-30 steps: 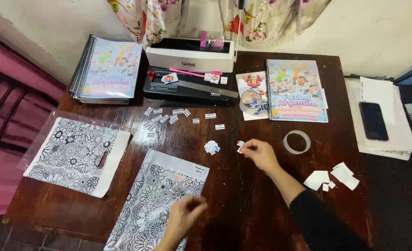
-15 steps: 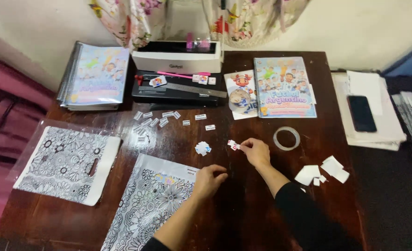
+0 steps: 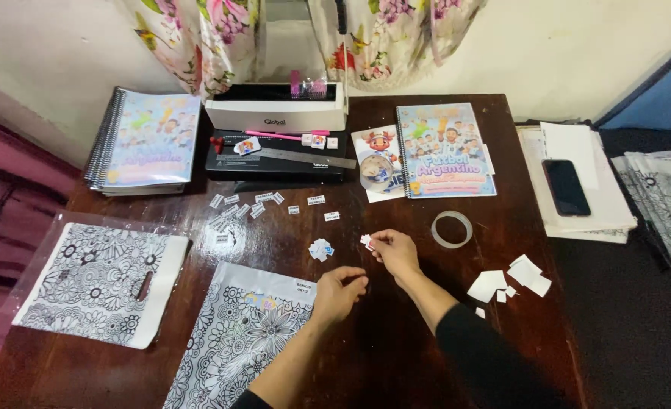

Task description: The person places a notebook and small sticker labels into a decorative plastic bag, then uses scissors and adhesive tape to seal the bag.

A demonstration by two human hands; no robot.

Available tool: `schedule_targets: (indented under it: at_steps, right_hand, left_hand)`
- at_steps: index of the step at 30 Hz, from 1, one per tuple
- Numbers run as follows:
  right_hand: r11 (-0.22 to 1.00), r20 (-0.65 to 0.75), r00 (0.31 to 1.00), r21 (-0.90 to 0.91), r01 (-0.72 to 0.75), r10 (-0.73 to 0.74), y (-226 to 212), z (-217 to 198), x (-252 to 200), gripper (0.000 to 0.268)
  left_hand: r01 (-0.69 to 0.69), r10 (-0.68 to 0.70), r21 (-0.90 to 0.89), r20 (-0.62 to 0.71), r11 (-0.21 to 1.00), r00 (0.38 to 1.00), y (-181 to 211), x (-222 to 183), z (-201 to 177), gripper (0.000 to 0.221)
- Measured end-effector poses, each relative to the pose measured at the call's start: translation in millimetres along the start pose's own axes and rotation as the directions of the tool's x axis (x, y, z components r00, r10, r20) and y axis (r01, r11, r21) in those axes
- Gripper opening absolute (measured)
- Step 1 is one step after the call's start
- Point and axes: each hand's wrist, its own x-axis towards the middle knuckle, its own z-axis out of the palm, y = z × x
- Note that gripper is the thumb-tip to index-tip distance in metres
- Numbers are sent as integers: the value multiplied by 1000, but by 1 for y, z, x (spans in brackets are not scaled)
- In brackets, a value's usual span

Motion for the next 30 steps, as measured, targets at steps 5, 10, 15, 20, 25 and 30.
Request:
schedule_targets:
  at_steps: [5, 10, 15, 20, 25, 30]
  right_hand:
    - [953, -113, 991, -289, -96, 66, 6, -1, 16, 25]
    - [965, -95, 994, -252, -72, 49, 3, -21, -27, 36]
    - [1000, 8, 1000, -29, -4, 4, -16, -26, -90, 35]
    - [993, -4, 997, 87, 81, -81, -27, -23, -160, 16]
    - [945, -123, 987, 297, 134, -102, -25, -37, -211, 8]
    - [903, -149, 987, 414, 119, -62, -18, -76, -242, 8]
  left_hand:
    - [-97, 95, 241, 21, 966, 995, -3, -31, -10, 27]
    - [45, -55, 238, 38, 970, 998, 3, -67, -20, 28]
    - [-262, 250, 202, 85, 944, 965, -9, -61, -14, 27]
    - [-19, 58, -203, 188, 979, 980, 72, -84, 5, 26]
    - [10, 81, -331, 259, 944, 962, 93, -105, 33, 21]
    - [39, 69, -308, 330, 951, 942, 84, -112, 64, 20]
